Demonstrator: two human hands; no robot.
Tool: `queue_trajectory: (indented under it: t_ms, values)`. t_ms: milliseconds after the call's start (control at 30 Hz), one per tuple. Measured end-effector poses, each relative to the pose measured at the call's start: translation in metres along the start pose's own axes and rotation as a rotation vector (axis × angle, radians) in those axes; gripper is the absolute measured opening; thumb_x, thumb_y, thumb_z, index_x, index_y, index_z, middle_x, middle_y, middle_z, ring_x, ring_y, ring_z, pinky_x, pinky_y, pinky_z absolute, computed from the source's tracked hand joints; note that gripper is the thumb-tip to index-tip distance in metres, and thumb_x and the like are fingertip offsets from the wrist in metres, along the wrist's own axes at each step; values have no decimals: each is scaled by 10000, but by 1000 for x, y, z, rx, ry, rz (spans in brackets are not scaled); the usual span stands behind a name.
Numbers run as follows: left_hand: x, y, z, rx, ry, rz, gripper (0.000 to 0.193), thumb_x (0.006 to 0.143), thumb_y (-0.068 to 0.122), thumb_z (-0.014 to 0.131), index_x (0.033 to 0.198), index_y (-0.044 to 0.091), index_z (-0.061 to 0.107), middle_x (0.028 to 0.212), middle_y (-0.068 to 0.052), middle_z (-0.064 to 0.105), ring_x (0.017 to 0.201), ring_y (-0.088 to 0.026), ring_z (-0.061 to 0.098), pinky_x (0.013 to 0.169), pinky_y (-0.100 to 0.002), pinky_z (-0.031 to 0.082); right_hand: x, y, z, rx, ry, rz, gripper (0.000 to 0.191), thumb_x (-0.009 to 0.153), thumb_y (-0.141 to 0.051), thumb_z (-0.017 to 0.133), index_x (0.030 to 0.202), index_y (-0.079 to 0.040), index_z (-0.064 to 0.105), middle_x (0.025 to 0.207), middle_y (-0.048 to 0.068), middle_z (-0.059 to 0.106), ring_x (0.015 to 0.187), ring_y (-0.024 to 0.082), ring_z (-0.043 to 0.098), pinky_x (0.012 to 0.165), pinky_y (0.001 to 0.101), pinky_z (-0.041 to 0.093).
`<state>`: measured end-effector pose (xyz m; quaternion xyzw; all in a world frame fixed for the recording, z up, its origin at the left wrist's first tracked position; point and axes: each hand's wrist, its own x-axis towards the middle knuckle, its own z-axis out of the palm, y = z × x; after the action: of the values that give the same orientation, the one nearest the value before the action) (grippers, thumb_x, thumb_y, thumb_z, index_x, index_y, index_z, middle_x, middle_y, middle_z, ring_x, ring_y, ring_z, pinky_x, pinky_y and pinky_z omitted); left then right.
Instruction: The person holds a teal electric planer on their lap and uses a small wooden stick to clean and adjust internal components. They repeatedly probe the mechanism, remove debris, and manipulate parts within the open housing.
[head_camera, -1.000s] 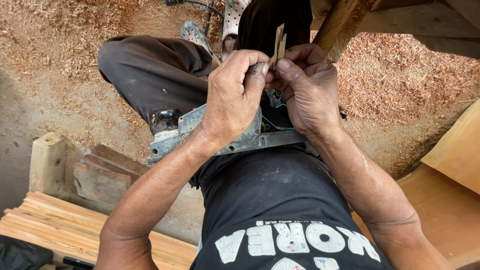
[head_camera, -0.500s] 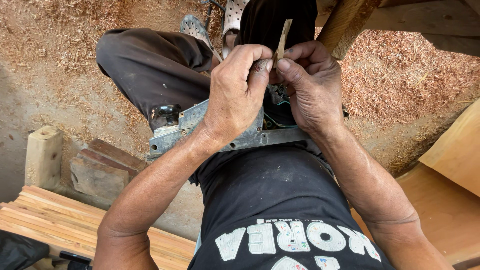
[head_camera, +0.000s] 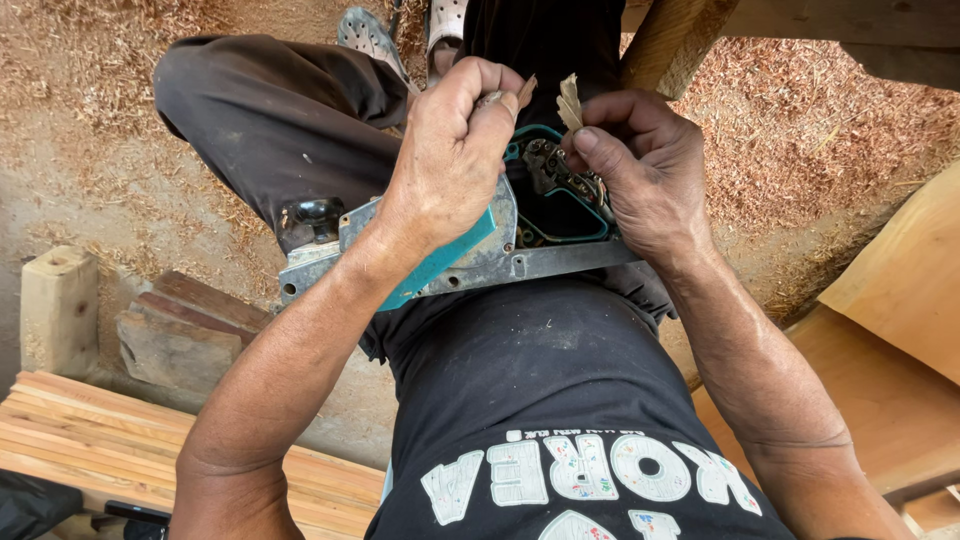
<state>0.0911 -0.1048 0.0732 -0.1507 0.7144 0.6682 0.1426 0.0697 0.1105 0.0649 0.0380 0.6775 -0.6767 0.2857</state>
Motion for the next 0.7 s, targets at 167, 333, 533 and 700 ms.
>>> queue_trajectory:
  t_ms: [167, 333, 533, 700]
  values:
    - [-1, -4, 3, -5, 10, 82, 174, 1100, 112, 538, 1009, -14, 618, 722, 16, 528, 624, -43, 484, 543, -262, 437, -6, 5, -7, -104, 18, 38, 209, 1050, -173, 717, 1134, 12, 670, 976, 92, 736, 865, 124, 718, 803, 272, 627]
    - [-1, -4, 3, -46, -73, 99, 134, 1112, 92, 505, 1078, -8, 587, 782, 23, 567, 653, -44, 538, 569, -254, 487, -9, 4, -15, 157, -84, 140, 230, 1028, -195, 730, 1110, 10, 668, 930, 101, 725, 818, 151, 698, 752, 277, 593]
    - [-9, -3, 5, 13, -54, 255, 209, 1104, 10, 476, 1211, 1, 656, 867, -4, 579, 811, -70, 581, 737, -256, 527, -8, 3, -21, 483, -183, 271, 211, 1018, -181, 753, 1066, 11, 678, 883, 104, 698, 737, 163, 637, 694, 318, 554]
    - [-13, 1, 6, 107, -41, 251, 178, 1045, 108, 640, 1175, -4, 689, 1010, -14, 662, 842, -63, 649, 726, -240, 562, -9, 7, -18, 388, -183, 266, 210, 1004, -189, 753, 1064, -1, 680, 877, 92, 700, 728, 153, 649, 685, 294, 561]
